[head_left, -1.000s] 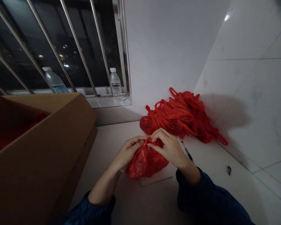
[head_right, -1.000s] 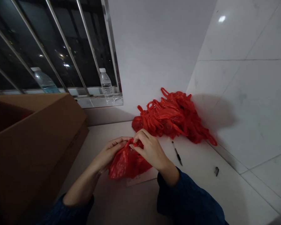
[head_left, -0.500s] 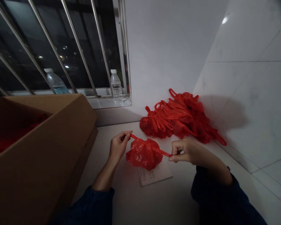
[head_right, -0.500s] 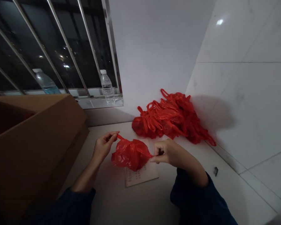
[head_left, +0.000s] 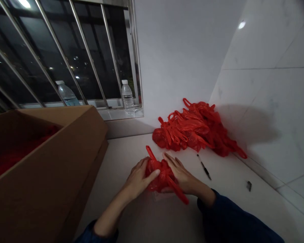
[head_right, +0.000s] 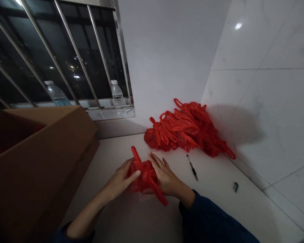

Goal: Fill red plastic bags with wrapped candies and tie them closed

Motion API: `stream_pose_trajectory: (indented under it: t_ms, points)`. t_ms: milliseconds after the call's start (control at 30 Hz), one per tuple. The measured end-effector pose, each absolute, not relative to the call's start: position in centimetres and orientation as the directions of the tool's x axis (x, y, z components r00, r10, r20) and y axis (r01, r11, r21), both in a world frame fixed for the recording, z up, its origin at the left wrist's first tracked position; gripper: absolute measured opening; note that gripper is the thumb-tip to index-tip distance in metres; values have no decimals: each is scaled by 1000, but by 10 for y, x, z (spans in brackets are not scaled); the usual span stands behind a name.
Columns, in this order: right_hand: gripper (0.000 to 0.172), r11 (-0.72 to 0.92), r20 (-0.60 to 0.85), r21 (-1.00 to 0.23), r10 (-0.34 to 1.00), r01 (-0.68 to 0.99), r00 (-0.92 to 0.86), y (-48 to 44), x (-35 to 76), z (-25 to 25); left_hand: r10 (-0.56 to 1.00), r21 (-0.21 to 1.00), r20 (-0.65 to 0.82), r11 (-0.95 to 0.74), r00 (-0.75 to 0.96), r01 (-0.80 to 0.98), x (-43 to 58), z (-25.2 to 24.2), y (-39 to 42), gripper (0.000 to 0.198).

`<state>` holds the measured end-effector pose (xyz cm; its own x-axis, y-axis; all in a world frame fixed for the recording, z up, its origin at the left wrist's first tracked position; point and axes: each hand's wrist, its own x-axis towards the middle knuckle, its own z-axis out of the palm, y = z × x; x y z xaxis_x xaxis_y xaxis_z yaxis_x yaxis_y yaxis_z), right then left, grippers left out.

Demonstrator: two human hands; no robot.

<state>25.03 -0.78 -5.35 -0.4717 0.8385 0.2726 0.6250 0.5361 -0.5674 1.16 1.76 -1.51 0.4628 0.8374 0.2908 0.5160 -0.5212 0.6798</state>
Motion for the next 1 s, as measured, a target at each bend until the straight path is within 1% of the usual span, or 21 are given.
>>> stream_pose_trajectory:
  t_ms: [67,133,200,267,333,400,500,667,833,1000]
  points:
    - [104,568,372,-576,823,588,-430,-3,234,-54,795,565,318,-597,517,570,23,-20,19,51]
    - [81,546,429,-593,836,592,-341,5,226,-56,773,450,320,-633,547,630,30,-30,23,45]
    - [63,502,441,-582,856,640,-269,13,223,-63,778,351,311,-627,545,695,33,-45,28,43]
    - [56,465,421,-547,872,696,-252,19,221,-73,791,283,298,-608,535,742,34,-61,31,51]
    - [54,442,385,-514,885,735,-263,23,219,-85,795,253,292,-601,532,758,36,-74,32,59]
    - [53,427,351,-494,895,757,-276,25,216,-96,792,233,287,-603,539,762,39,-85,33,61]
    - [52,420,340,-468,898,778,-280,26,214,-106,790,203,266,-606,552,769,44,-95,37,59]
    - [50,429,377,-421,884,799,-276,26,214,-115,788,189,269,-607,554,772,46,-103,41,56]
    - [49,429,385,-415,882,803,-272,27,214,-118,800,219,260,-594,540,774,47,-107,41,57]
    - [50,434,393,-410,878,802,-274,28,213,-122,812,317,270,-583,518,748,47,-112,41,56]
